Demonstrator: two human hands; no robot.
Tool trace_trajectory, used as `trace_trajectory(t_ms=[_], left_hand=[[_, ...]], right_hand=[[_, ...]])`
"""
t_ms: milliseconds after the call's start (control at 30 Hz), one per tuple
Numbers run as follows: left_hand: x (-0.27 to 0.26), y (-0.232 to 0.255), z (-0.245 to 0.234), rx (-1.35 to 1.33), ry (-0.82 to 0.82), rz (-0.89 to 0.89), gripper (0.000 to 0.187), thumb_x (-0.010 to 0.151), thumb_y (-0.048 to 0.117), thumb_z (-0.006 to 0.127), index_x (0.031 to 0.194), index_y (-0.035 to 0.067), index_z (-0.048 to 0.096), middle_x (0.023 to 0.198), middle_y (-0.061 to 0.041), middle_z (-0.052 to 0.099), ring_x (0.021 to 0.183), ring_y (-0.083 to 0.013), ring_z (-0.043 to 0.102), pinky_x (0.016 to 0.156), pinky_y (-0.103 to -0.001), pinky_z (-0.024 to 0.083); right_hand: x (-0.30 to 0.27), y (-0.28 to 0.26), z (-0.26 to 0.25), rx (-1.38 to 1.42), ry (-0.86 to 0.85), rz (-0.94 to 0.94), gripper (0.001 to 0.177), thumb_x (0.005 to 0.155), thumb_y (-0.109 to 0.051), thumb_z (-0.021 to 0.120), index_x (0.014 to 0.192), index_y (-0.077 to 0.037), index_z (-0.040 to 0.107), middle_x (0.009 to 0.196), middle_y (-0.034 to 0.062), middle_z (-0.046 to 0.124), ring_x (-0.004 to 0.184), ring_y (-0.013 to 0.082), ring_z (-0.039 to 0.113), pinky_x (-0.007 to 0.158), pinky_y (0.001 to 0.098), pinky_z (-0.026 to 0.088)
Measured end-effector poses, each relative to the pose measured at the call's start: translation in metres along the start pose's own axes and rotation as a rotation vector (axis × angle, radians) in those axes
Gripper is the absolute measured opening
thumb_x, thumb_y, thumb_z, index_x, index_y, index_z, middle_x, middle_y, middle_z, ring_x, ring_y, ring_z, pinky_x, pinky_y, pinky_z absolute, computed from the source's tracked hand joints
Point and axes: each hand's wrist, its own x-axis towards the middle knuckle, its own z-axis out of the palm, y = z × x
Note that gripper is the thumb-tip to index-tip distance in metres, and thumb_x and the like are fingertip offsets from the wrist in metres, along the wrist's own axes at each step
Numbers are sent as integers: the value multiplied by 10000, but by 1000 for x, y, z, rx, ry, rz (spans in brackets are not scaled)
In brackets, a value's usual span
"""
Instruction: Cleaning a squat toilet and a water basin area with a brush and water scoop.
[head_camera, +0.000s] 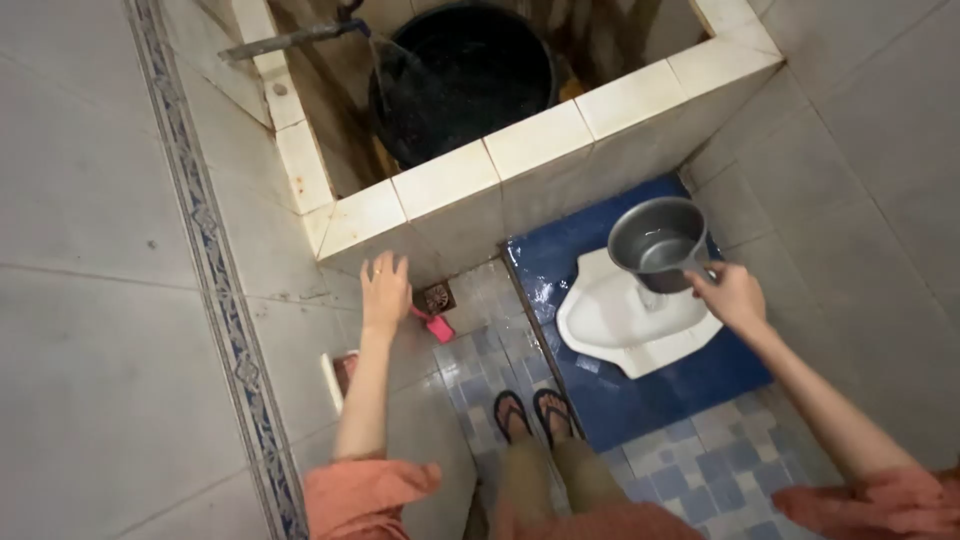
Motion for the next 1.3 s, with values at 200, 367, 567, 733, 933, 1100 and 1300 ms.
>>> trace_trajectory(t_ms=[200,367,567,733,933,1100,1300], left_hand=[[-8,-22,66,38,-82,-95,385,778,140,704,1159,92,676,1273,-139,598,1246,-297,560,1079,-540,423],[-21,-40,143,6,-56,-201,283,819,141,689,1095,76,698,1278,-128,609,1224,-303,575,1021,-504,461],[-36,-47,229,65,-136,-292,222,822,162,675,1026,89,721,1217,-111,616,1200,-291,578,1000,-491,484],[-71,-54,326,108,-253,-316,204,870,150,639,1050,108,726,1221,-77,616,1237,-261,567,968,-478,485],[-107,-88,459,297,-331,-232,307,930,221,568,1198,175,711,1435,-12,563,1329,-212,512,1070,-538,428],[-99,-98,455,560,-587,-133,534,990,331,496,1513,226,470,1616,-33,346,1549,-275,201,1228,-634,149],[-87,-100,476,933,-599,-24,581,1034,382,414,1587,211,368,1704,-43,144,1567,-325,84,1205,-636,93]], right_hand=[[2,8,33,321,17,61,567,899,-425,749,1285,-11,723,729,62,761,569,121,647,538,324,515],[22,17,60,454,-64,28,573,945,-355,727,1367,28,666,767,91,725,563,102,559,465,300,444],[39,21,105,437,-36,22,566,982,-329,715,1405,39,641,819,111,719,571,114,557,455,290,426],[47,36,153,372,-18,29,557,1001,-297,707,1428,51,622,811,138,712,552,137,554,441,303,422],[65,50,212,388,-18,105,549,998,-305,705,1430,27,633,793,141,704,545,133,532,434,309,397],[79,73,256,358,-11,167,518,992,-295,707,1404,15,657,770,139,712,532,153,528,427,322,398],[93,89,281,450,9,182,488,984,-282,711,1373,10,678,763,134,703,525,145,505,417,311,372]])
